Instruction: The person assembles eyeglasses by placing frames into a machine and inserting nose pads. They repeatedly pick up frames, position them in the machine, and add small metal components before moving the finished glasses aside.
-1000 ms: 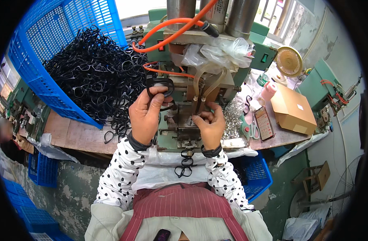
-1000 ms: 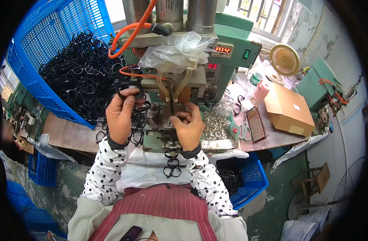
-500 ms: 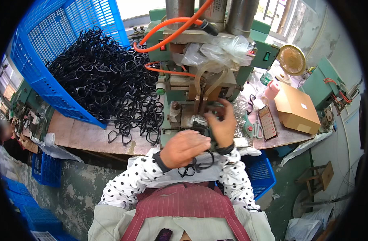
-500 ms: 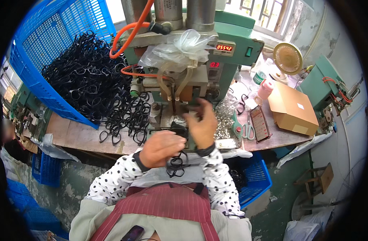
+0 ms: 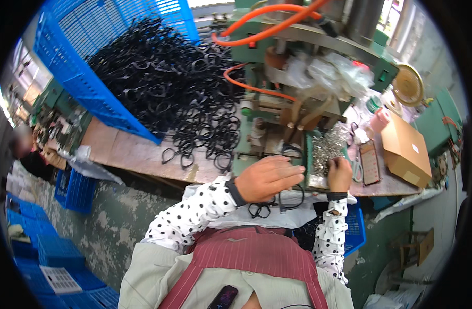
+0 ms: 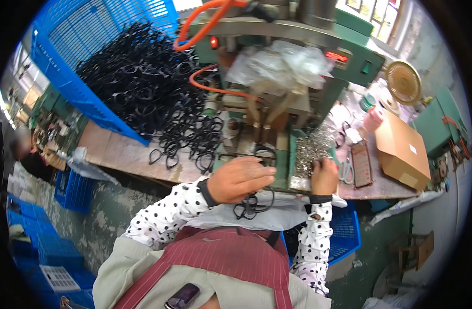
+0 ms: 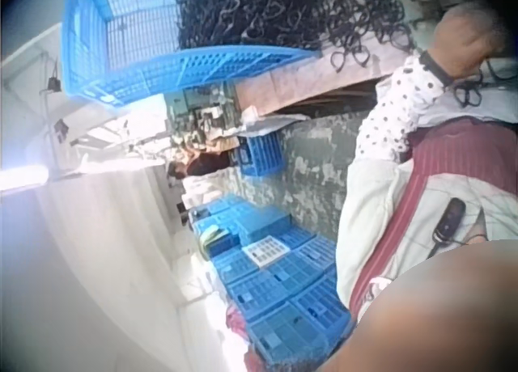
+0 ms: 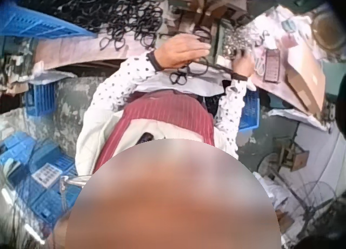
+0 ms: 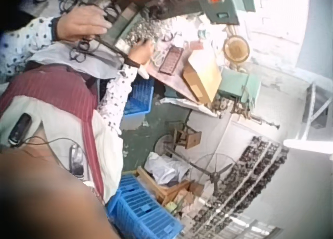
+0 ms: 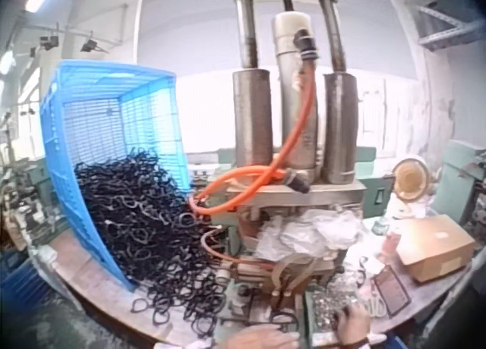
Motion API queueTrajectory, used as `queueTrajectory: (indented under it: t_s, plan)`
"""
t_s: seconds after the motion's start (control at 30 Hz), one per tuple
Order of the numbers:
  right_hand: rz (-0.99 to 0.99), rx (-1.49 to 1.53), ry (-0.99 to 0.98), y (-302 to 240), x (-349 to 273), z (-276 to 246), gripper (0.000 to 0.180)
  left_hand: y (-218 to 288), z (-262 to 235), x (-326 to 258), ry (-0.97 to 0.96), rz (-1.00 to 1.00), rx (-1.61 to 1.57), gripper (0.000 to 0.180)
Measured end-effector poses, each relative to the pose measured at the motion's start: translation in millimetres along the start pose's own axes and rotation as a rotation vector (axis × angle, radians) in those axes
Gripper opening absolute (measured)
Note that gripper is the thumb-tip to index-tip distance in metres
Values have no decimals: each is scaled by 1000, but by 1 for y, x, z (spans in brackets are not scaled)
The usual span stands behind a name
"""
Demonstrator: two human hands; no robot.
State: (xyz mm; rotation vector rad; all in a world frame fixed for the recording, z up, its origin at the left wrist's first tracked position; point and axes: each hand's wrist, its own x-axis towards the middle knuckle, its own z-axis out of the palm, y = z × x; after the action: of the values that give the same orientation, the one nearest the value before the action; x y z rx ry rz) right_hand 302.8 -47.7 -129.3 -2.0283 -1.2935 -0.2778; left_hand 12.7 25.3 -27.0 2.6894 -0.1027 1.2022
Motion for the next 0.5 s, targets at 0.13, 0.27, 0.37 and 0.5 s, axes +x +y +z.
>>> queueTrajectory:
  t_s: [0.13,0.27,0.37,0.5]
  plan:
    - [171,326,70,-5,9,3,8,3,4,-1,9,-29,28,40]
    - [225,419,150,-5,3,5,9,-1,-21,-10,45,58,311,34]
    - [250,463,168,-12,-1,2,11,-53,-48,-66,133,-545,536,34]
    - [315,438,145,-7,1,9,13,-148,-69,-145,495,-1404,1013,39]
